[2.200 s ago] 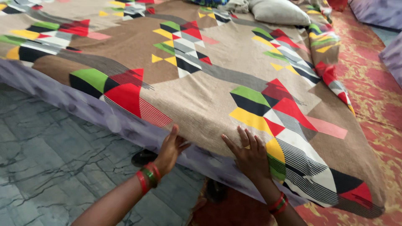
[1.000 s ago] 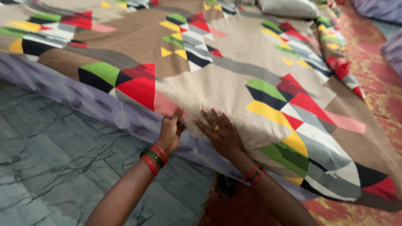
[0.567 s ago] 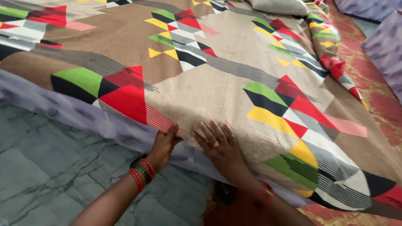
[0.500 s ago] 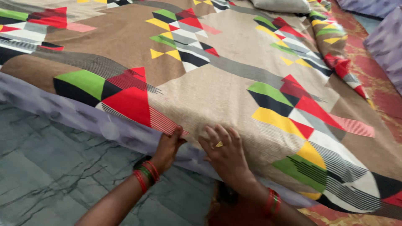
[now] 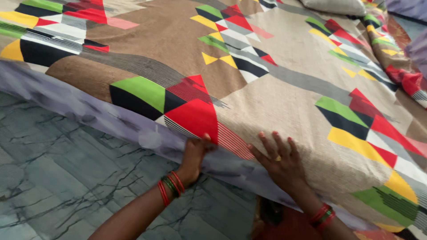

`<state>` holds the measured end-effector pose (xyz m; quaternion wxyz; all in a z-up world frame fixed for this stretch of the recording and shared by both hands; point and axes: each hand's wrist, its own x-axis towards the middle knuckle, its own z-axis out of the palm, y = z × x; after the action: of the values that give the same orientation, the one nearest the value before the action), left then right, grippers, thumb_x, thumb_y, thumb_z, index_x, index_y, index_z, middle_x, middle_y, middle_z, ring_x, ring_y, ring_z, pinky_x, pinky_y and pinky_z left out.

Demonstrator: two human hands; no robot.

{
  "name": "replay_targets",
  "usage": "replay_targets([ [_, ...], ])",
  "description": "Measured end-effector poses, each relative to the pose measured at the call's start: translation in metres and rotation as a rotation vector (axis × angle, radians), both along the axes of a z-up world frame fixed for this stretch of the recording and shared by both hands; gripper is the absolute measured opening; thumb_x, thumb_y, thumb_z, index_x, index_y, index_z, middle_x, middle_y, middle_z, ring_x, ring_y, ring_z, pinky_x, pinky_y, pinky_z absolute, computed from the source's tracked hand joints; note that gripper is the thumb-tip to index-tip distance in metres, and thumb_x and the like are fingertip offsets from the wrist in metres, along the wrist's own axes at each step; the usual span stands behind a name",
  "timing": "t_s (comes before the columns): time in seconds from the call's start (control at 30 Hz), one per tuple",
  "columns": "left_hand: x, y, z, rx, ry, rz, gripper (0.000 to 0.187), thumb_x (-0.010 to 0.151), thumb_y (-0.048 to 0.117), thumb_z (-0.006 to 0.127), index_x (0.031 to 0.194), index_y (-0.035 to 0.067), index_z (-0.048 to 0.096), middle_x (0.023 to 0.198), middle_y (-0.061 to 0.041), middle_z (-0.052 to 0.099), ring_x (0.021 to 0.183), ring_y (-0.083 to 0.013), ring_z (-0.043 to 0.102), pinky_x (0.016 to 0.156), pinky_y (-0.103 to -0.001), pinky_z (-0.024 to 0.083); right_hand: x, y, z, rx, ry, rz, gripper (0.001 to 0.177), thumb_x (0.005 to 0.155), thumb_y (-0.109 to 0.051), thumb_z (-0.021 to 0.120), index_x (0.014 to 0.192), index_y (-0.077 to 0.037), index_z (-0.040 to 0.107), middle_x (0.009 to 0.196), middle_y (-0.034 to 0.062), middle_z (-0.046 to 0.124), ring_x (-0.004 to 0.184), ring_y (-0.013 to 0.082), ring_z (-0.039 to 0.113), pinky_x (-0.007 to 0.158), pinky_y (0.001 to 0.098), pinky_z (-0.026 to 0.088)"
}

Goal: The person folds a large, patterned bedspread on a bed. They repeatedly lift, fold, and smooth the fabric with both hands, working along the edges and corners to create neat folds.

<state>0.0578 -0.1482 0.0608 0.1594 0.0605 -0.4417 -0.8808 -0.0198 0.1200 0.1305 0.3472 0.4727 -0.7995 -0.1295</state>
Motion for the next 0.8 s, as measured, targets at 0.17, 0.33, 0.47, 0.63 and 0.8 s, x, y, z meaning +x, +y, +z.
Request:
replay_targets([
  [0.17,0.001,-0.014,0.029,0.149,0.018,0.076,0.040,0.088,0.030,0.070,0.122,0.011,0.061,0.112,0.003,0.070,0.100,-0.0101,0.068,0.087,-0.033,0.059,-0.006,0.008,-0.012,-0.023,0.021,0.022,0.054,0.102,-0.017,0.052,0.152,-0.038,0.048,0.165,0.0051,0.036,0.149,0.0345,0.035,0.124,0.0554,0.018],
  [0.33,-0.010,-0.030,-0.019,-0.052,0.054,-0.029,0.036,0.101,0.033,0.069,0.119,0.002,0.065,0.105,0.000,0.065,0.093,-0.0101,0.060,0.081,-0.029,0.053,-0.014,0.015,-0.016,0.023,0.060,0.067,0.049,0.105,-0.029,0.055,0.154,-0.036,0.050,0.164,0.0129,0.035,0.150,0.0383,0.032,0.124,0.0556,0.015],
  [0.47,-0.015,-0.034,-0.049,-0.245,0.034,-0.051,0.042,0.111,0.033,0.066,0.096,-0.007,0.064,0.087,-0.001,0.053,0.086,-0.0104,0.048,0.076,-0.029,0.046,-0.003,0.000,-0.001,-0.050,-0.032,0.114,0.059,0.098,-0.054,0.065,0.150,-0.032,0.054,0.163,0.0141,0.035,0.147,0.0380,0.033,0.122,0.0560,0.015],
  [0.63,-0.015,-0.033,-0.036,-0.182,0.111,-0.043,0.033,0.106,0.031,0.067,0.114,-0.001,0.069,0.103,0.001,0.066,0.093,-0.0070,0.059,0.084,-0.026,0.051,0.024,-0.039,0.047,-0.156,-0.224,0.177,0.054,0.091,-0.072,0.068,0.124,-0.030,0.060,0.155,0.0005,0.043,0.149,0.0215,0.034,0.129,0.0624,0.017],
  [0.8,-0.016,-0.030,-0.022,-0.036,0.081,-0.049,0.032,0.097,0.030,0.066,0.118,0.005,0.066,0.103,-0.001,0.071,0.091,-0.0126,0.069,0.075,-0.035,0.059,0.032,-0.113,0.052,0.060,-0.117,0.109,0.070,0.083,-0.054,0.064,0.147,-0.031,0.050,0.157,0.0084,0.043,0.145,0.0315,0.036,0.117,0.0625,0.019],
])
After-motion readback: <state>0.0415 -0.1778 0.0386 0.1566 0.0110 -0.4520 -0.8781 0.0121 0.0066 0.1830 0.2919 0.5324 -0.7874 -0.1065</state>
